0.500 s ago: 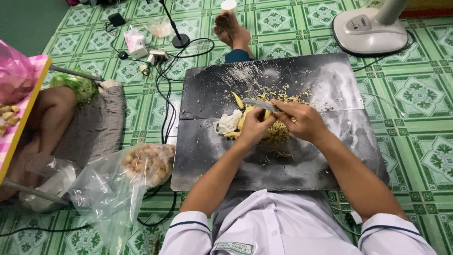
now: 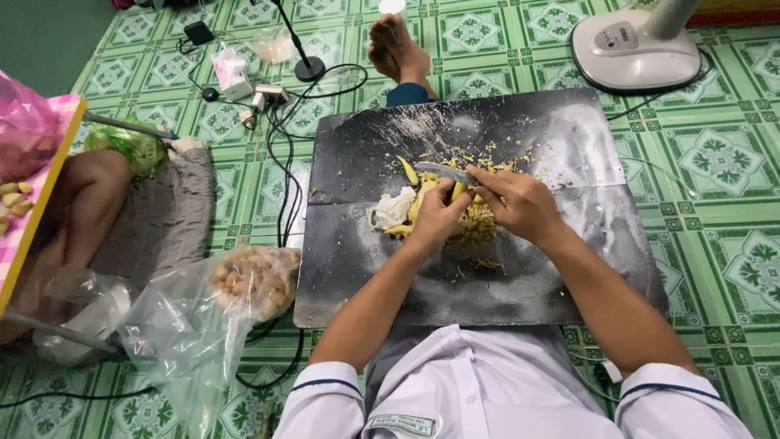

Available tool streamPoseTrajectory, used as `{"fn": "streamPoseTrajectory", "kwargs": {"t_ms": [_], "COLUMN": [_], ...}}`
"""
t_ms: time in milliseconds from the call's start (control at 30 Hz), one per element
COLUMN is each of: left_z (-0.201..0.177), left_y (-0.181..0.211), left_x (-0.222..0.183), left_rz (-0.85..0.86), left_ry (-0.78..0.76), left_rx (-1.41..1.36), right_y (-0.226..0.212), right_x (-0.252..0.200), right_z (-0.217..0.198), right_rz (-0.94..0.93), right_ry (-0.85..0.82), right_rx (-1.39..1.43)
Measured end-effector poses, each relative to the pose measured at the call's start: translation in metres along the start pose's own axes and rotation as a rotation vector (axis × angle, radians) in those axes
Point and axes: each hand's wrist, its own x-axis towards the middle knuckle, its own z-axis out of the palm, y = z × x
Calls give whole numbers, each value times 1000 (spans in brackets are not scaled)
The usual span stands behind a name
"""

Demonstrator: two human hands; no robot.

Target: Shredding turmeric roots by scraping them with a small knife onto a board.

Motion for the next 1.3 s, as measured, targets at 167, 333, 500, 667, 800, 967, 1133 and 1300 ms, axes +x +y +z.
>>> {"fn": "streamPoseTrajectory", "kwargs": {"t_ms": [167,333,500,667,800,967,1133,1300], "left_z": [0,-1,-5,-3,-6,-10,-10,-11], "left_y": [1,-13,-49,-50,-52,-97,-86,-84], "left_x": [3,5,18,16,15,28,20,19], "left_rz": [-14,-48,-1,3,-28,24,50,60], "left_ry": [-6,-6,2,27,55,104,117,81], "left_rx": [-26,-23,-43,-23,1,45,36,-48], "right_y": [5,3,2,14,6,8,-5,-8], "right_x": [-1,0,-1,-3,1,0,1,3], "right_z": [3,0,2,0,-12,-1,-3,-4], "right_rz": [-24,-4,-27,60,91,42,36,29], "right_ry": [-8,-31,7,-3,60,6,-45,-61], "right_rx": [-51,-34,-65,2,44,114,143,197]}}
